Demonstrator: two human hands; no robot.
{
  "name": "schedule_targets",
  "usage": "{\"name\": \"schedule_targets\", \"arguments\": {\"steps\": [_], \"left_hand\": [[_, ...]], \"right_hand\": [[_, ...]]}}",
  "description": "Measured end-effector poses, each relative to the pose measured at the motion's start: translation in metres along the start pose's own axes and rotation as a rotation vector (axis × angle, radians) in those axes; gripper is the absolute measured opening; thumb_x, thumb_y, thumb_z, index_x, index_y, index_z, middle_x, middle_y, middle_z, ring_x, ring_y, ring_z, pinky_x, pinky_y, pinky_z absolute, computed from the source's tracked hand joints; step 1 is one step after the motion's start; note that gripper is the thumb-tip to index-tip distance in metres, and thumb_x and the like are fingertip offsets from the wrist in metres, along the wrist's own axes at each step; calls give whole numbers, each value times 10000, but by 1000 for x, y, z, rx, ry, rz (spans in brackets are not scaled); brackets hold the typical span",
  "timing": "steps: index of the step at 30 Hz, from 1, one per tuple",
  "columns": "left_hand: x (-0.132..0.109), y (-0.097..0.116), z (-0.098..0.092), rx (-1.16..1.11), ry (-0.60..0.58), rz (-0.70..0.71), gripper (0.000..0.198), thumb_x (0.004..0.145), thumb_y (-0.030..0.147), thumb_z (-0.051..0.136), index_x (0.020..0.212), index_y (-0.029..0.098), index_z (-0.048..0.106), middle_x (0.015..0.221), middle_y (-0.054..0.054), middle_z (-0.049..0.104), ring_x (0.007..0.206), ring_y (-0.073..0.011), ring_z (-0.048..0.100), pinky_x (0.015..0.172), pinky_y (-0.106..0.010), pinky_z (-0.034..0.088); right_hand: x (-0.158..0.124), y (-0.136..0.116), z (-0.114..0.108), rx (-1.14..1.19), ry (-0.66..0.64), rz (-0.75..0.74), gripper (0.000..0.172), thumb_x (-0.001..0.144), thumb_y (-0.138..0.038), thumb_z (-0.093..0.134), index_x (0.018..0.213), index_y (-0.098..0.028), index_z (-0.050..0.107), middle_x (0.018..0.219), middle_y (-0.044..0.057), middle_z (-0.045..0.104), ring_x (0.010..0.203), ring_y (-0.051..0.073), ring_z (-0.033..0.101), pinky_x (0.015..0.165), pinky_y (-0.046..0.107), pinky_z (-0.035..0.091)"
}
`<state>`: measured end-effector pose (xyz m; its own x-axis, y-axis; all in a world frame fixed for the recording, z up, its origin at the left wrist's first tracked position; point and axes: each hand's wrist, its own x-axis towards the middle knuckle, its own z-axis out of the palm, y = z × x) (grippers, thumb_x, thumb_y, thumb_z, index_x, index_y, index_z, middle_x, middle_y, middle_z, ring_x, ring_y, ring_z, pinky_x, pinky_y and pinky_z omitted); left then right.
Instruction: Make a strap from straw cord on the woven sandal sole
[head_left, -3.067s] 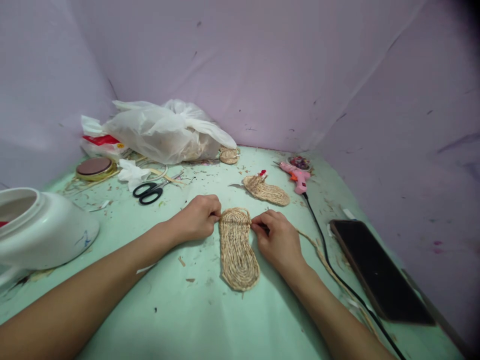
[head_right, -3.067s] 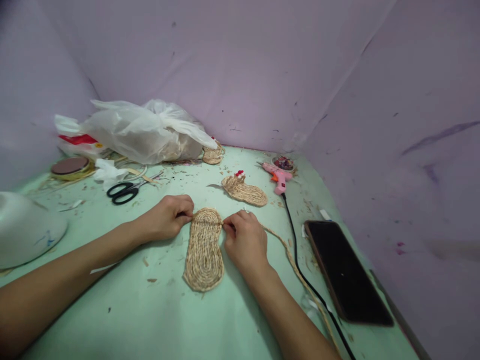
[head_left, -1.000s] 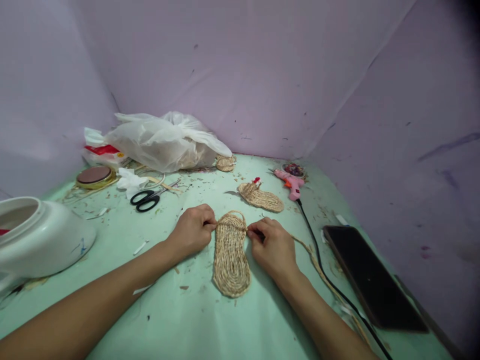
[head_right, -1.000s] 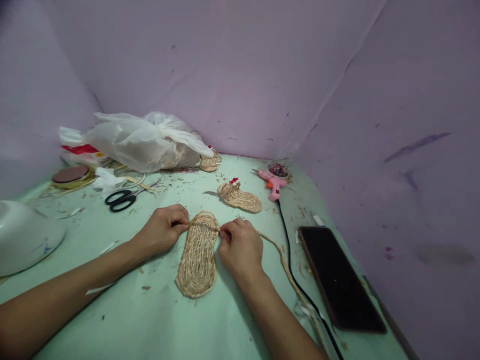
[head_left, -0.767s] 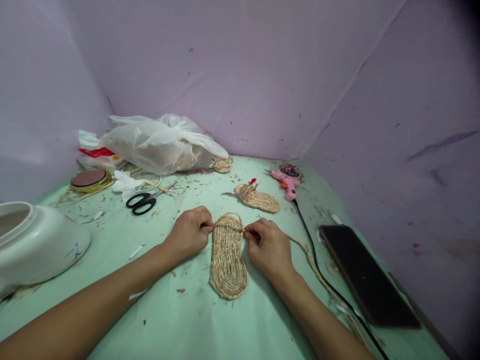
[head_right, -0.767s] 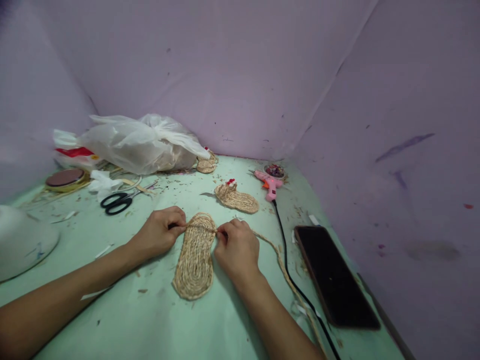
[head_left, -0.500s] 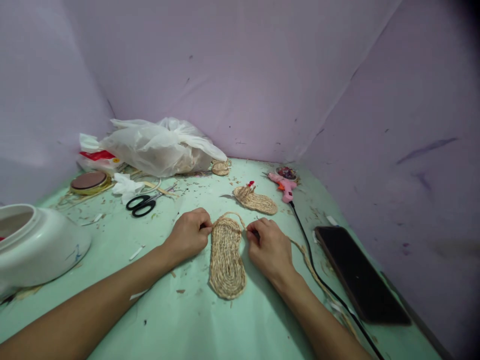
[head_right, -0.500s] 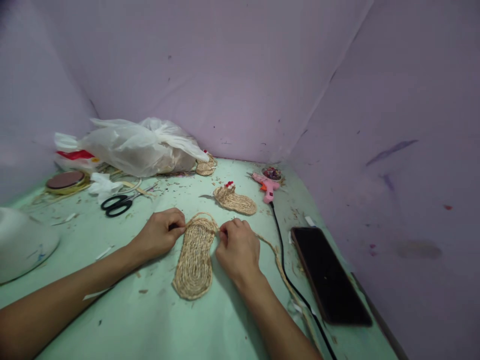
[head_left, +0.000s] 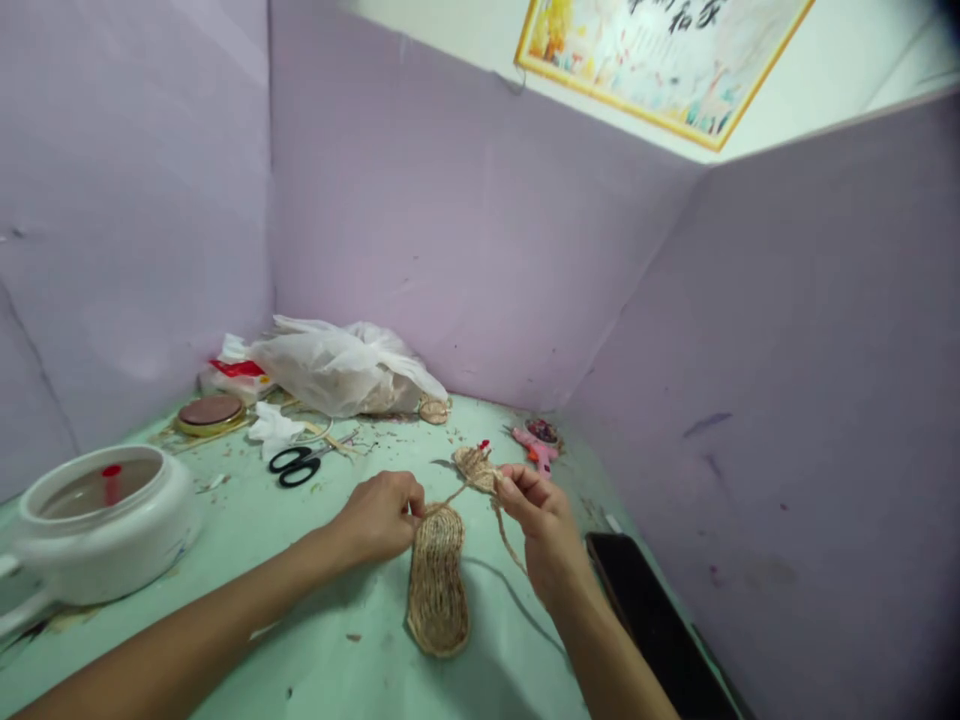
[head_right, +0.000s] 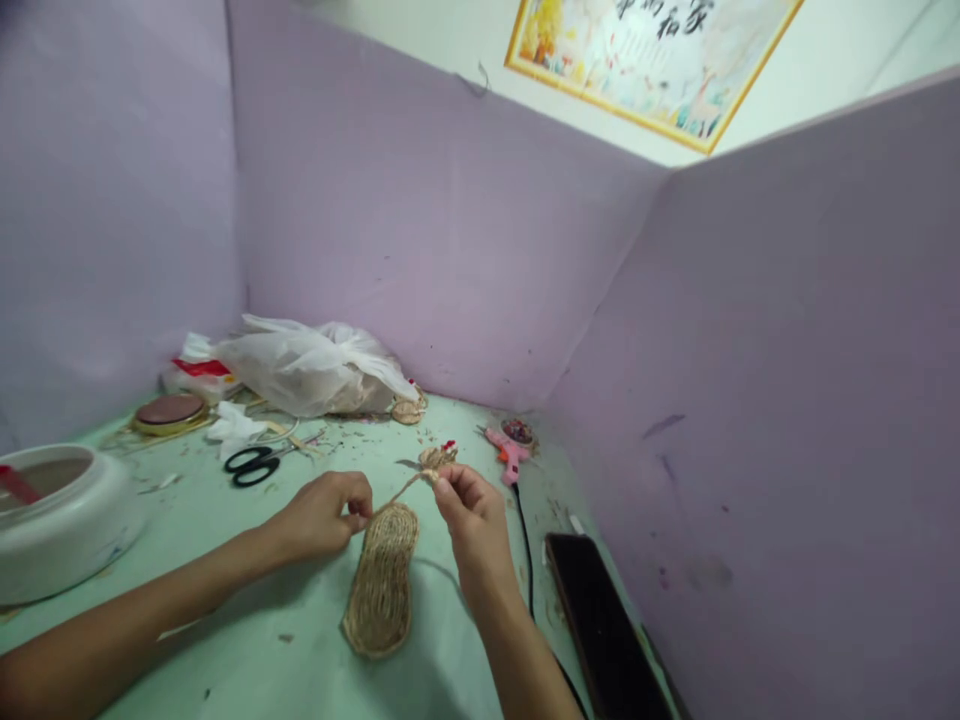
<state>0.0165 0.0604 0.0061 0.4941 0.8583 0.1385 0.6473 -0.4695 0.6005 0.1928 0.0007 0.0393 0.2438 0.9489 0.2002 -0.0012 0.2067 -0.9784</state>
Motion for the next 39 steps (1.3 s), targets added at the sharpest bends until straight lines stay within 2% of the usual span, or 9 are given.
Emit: {"name": "schedule_targets", "arguments": {"steps": [4,9,13,15,17,20,23,29,39], "left_hand": [[-8,16,-9,33,-11,55,167,590,116,503,624,187,651,746,-20,645,692,-163,579,615,-239,398],[-15,24,-16,164,-105,162,193,580,102,495,626,201,655,749,-34,659,691,-183,602,597,-245,389],[-19,29,-39,400,-123,30,133,633,165,517,614,191,646,670,-70,659,662,-237,613,537,-274,371],[-23,32,-56,516,40,-72,195,693,158,462,591,189,624,624,-65,644,606,-235,605,495,-280,350],[-30,36,-72,579,331,-99,219,742,193,443,600,194,610,612,-50,626,571,-229,586,472,-289,347],[-41,46,-84,551,827,143,189,760,184,479,870,203,632,799,-53,641,695,-215,591,577,-319,428],[-49,57,-82,570,1029,396,321,727,106,513,1026,186,596,1023,-107,597,924,-258,540,781,-407,427],[-40,56,-66,597,642,690,257,669,18,466,790,160,642,765,-50,617,742,-194,527,819,-470,389],[-25,47,-59,638,599,819,245,742,26,426,631,143,611,603,-2,586,606,-118,489,949,-492,312]], "right_hand": [[4,-15,17,262,-55,84,223,601,-334,712,727,-159,654,608,-20,494,505,71,312,483,216,253],[7,-15,29,320,-37,157,218,569,-322,726,688,-149,670,700,24,575,519,81,335,487,222,267],[10,-10,32,318,-50,164,193,570,-320,696,634,-145,645,720,41,612,542,97,364,530,237,282],[11,-9,31,283,-71,164,178,574,-313,677,609,-145,630,662,27,598,537,97,356,545,242,271],[12,-8,31,219,-88,166,156,569,-296,664,580,-149,612,617,10,581,525,94,335,555,248,259],[12,-9,34,135,-127,193,135,547,-266,651,524,-154,580,543,-12,536,508,89,310,554,253,248],[8,-13,40,86,-146,225,135,517,-257,646,495,-152,565,487,-22,490,502,91,324,541,254,241],[0,-18,46,126,-199,220,159,529,-275,646,494,-152,552,495,-18,490,508,92,357,536,251,259],[-2,-18,49,152,-182,300,191,503,-286,688,493,-157,547,483,-30,483,498,80,332,511,243,248]]}}
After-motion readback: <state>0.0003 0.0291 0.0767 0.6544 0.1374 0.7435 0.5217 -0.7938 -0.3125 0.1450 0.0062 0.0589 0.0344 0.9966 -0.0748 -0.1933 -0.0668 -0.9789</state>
